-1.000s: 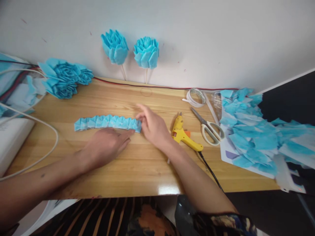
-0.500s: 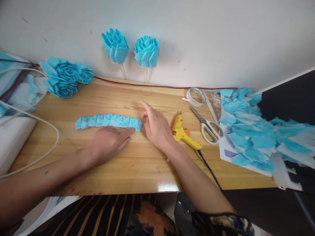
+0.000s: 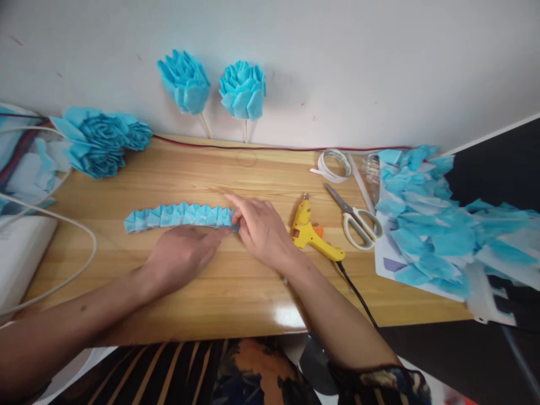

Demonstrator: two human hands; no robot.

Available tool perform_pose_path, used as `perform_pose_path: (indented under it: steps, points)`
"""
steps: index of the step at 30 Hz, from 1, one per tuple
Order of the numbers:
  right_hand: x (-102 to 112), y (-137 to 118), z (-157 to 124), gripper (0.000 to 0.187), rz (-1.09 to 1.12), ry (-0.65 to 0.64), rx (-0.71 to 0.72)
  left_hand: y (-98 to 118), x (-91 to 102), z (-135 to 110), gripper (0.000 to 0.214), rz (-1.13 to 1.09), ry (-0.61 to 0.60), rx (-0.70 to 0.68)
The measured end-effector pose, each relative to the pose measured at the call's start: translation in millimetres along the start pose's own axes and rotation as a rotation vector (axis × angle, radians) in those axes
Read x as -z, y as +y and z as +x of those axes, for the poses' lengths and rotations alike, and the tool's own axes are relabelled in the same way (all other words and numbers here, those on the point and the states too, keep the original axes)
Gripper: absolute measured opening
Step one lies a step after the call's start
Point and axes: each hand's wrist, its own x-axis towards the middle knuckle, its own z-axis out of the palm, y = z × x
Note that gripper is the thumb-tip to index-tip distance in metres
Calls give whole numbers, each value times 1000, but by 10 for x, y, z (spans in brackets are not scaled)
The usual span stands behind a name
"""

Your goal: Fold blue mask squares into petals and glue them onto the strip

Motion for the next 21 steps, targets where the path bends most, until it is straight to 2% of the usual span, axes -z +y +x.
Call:
perform_pose_path:
  steps: [4,10,14,17,21]
  points:
    - [5,3,25,58,-58,-56,-20,17,32,25,37,52,-6,-1]
    - [126,14,-30,64,-99,95,-59,-11,-34,-11,38,71,88,-57]
    - [72,-32,-26,61,1,7,-3,-17,-55,-20,36,74,129,-78]
    - [14,-17,4,56,-16,-38,1,-14,-58,-20,35,68,146,-70]
    - [17,35,7,57,-83,53,-56,-32,-72,-34,34,4,191,-69]
